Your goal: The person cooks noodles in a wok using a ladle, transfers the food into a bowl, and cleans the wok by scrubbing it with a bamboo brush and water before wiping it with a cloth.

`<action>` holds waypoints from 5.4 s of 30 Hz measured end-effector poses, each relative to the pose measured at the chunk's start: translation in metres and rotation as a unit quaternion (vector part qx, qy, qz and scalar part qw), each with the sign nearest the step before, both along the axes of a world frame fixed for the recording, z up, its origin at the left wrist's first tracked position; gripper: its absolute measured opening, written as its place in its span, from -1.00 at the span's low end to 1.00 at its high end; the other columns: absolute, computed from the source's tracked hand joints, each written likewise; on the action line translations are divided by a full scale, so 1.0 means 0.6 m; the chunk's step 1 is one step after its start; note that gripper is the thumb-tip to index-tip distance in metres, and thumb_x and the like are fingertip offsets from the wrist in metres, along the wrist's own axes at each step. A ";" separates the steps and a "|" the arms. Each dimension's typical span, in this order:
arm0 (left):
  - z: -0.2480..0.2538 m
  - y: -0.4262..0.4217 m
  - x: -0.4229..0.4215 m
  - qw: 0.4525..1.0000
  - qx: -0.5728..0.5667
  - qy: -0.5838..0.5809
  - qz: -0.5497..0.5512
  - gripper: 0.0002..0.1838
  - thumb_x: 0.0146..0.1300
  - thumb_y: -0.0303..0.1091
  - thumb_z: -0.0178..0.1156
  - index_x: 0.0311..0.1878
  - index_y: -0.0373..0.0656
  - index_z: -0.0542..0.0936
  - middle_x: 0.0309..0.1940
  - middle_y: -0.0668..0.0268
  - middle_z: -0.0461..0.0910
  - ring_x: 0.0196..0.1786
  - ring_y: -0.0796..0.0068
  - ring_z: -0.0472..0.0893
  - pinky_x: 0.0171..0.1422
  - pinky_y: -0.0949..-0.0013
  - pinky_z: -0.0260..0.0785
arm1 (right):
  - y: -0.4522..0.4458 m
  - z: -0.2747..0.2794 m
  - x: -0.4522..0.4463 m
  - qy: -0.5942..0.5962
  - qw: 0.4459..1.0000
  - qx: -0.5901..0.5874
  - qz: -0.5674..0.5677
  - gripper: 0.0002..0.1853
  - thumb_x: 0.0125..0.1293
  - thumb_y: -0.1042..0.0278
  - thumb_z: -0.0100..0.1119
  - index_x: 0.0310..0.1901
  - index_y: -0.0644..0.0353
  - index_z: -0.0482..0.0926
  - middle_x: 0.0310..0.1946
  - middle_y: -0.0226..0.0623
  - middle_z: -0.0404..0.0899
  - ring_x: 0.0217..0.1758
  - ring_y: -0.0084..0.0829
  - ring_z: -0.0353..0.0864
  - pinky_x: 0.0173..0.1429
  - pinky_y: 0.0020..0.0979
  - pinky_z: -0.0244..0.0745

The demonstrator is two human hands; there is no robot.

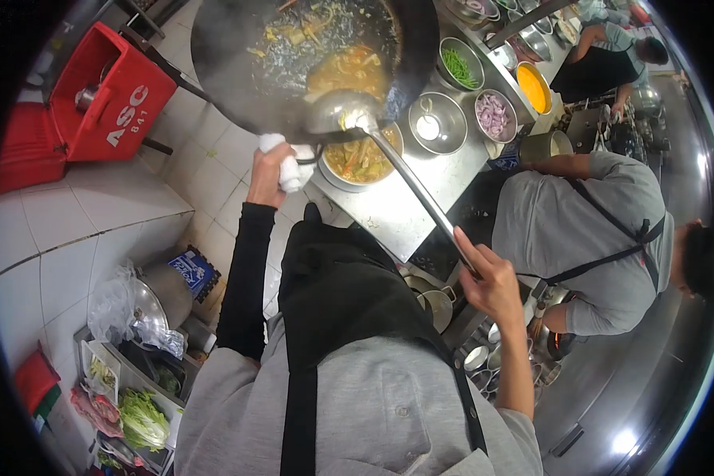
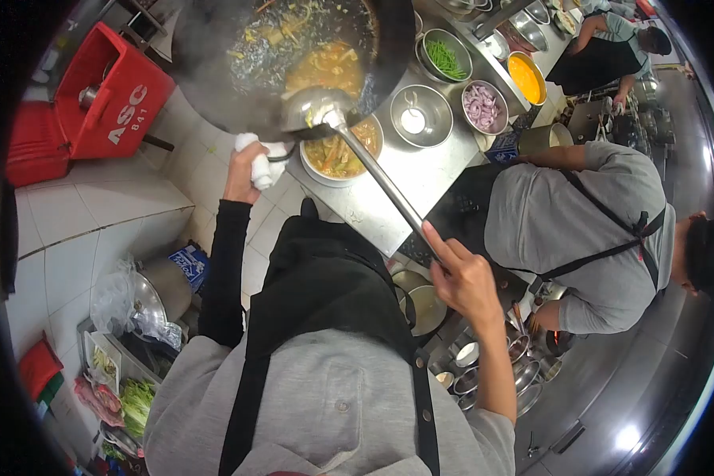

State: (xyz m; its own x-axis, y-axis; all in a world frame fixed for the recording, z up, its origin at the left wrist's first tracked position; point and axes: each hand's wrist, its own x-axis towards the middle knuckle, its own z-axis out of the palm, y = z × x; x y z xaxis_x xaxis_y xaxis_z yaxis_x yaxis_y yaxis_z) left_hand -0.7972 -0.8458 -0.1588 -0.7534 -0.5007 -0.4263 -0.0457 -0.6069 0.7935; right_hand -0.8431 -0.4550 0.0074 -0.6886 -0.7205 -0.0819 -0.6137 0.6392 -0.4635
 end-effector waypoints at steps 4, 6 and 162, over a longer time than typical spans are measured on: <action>-0.009 0.014 0.012 1.000 0.013 -0.004 -0.005 -0.94 0.16 -0.44 0.22 -0.37 -0.13 0.51 -0.48 0.40 0.47 -0.47 0.54 0.51 -0.38 0.32 0.36 | -0.076 -0.093 -0.015 0.057 0.996 -0.060 -0.022 -0.17 0.14 0.65 0.26 0.52 0.02 0.43 -0.41 -0.14 0.54 -0.52 -0.10 0.58 -0.36 -0.13 0.52; -0.007 0.021 0.015 1.000 0.019 -0.006 -0.004 -0.93 0.16 -0.43 0.21 -0.40 -0.13 0.51 -0.49 0.42 0.47 -0.48 0.54 0.50 -0.39 0.33 0.33 | -0.114 -0.113 -0.016 0.051 0.991 -0.108 -0.052 -0.18 0.15 0.65 0.24 0.53 0.04 0.41 -0.39 -0.11 0.57 -0.49 -0.07 0.60 -0.33 -0.11 0.53; 0.014 0.343 0.675 0.996 0.029 -0.068 -0.056 -0.89 0.19 -0.52 0.14 -0.47 -0.20 0.49 -0.53 0.41 0.48 -0.52 0.58 0.48 -0.44 0.37 0.32 | 0.100 -0.039 0.669 -0.112 0.959 -0.088 -0.246 -0.40 0.25 0.58 0.28 0.38 0.35 0.53 -0.46 -0.21 0.55 -0.45 -0.55 0.52 -0.38 -0.38 0.41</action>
State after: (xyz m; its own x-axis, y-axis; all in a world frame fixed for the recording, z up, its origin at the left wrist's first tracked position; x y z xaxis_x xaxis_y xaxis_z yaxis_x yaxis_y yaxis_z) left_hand -0.3920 -0.6400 -0.1507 -0.7363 -0.3886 -0.5540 -0.2201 -0.6366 0.7391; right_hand -0.4416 -0.3953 -0.0158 -0.9278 -0.3295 -0.1749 -0.1303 0.7256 -0.6756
